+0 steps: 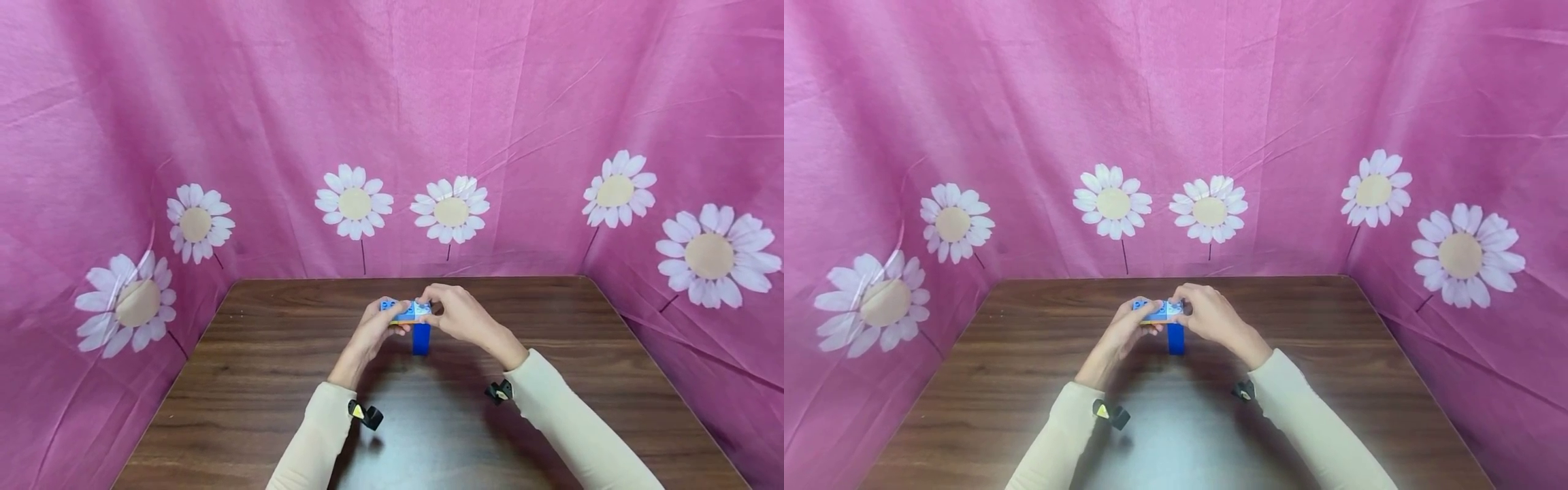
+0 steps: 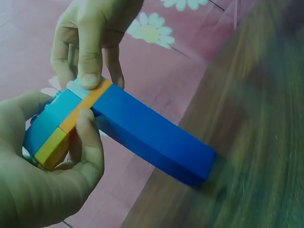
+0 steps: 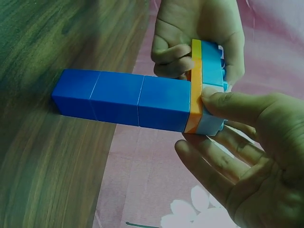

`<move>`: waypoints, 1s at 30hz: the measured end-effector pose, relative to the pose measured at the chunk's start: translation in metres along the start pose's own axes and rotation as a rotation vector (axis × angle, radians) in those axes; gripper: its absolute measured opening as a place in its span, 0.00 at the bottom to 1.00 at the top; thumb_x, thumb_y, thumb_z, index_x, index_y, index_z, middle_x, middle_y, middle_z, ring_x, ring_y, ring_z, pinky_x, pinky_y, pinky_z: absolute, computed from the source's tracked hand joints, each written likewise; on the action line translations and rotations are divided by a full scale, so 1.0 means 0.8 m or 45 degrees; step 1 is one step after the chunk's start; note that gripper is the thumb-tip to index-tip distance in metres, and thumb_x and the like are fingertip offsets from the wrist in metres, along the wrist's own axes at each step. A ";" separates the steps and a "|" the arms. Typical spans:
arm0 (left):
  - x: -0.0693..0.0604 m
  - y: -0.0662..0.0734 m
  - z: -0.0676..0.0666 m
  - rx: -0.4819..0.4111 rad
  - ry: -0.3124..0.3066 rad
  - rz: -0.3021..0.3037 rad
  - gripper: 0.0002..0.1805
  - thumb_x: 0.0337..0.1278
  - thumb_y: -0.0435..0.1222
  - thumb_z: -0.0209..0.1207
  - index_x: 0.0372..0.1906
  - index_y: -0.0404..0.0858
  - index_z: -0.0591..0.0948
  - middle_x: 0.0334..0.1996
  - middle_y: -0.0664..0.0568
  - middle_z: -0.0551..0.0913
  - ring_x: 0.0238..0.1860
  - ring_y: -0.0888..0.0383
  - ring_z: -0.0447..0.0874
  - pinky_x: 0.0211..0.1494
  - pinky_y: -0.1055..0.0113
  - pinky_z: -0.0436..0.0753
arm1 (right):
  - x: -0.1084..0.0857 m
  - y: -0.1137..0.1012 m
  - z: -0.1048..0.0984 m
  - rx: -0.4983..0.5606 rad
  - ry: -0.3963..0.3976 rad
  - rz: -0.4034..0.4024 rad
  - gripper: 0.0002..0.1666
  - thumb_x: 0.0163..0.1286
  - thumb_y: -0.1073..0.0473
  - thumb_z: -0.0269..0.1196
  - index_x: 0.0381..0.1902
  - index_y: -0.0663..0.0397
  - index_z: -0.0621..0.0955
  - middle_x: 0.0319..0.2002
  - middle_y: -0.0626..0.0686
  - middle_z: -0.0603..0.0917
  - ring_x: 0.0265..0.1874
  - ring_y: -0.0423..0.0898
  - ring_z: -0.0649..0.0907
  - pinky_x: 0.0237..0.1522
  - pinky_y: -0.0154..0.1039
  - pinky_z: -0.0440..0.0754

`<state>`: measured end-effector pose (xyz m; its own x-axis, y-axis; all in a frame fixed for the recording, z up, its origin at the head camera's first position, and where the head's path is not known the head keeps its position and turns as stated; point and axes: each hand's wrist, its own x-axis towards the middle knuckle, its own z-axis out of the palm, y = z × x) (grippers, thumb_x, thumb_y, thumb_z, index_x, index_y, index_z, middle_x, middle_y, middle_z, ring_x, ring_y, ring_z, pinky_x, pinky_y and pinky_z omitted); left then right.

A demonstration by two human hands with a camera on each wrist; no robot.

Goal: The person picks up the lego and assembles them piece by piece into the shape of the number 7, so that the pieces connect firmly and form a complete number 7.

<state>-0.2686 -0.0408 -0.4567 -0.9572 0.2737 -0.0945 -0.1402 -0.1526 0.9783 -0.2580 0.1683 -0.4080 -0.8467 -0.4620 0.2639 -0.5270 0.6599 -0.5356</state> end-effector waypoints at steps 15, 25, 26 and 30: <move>-0.005 -0.023 -0.020 -0.290 -0.046 0.320 0.21 0.61 0.20 0.62 0.57 0.33 0.75 0.50 0.52 0.83 0.48 0.58 0.82 0.54 0.71 0.83 | -0.003 0.003 0.003 0.039 0.014 0.012 0.19 0.67 0.63 0.76 0.54 0.55 0.85 0.50 0.55 0.89 0.43 0.51 0.89 0.49 0.51 0.92; -0.006 -0.028 -0.023 -0.236 -0.012 0.324 0.22 0.59 0.22 0.64 0.58 0.29 0.76 0.49 0.54 0.84 0.48 0.59 0.82 0.54 0.71 0.83 | -0.023 0.042 0.048 0.248 -0.095 0.135 0.39 0.70 0.61 0.74 0.73 0.61 0.69 0.54 0.63 0.88 0.47 0.52 0.90 0.50 0.49 0.91; -0.006 -0.029 -0.023 -0.226 -0.012 0.328 0.22 0.60 0.23 0.65 0.59 0.28 0.75 0.49 0.54 0.84 0.48 0.59 0.82 0.55 0.71 0.83 | -0.025 0.047 0.054 0.275 -0.093 0.152 0.37 0.70 0.62 0.73 0.71 0.62 0.71 0.54 0.63 0.88 0.49 0.54 0.90 0.51 0.50 0.90; -0.006 -0.031 -0.024 -0.212 -0.020 0.328 0.26 0.61 0.23 0.65 0.63 0.24 0.73 0.50 0.53 0.83 0.49 0.59 0.82 0.56 0.71 0.84 | -0.031 0.063 0.069 0.353 -0.081 0.201 0.27 0.71 0.63 0.72 0.64 0.62 0.77 0.54 0.62 0.89 0.53 0.56 0.89 0.56 0.54 0.89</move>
<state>-0.2653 -0.0567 -0.4842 -0.9628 0.2202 0.1568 0.0657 -0.3719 0.9259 -0.2594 0.1802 -0.4858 -0.9055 -0.4087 0.1140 -0.3420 0.5438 -0.7664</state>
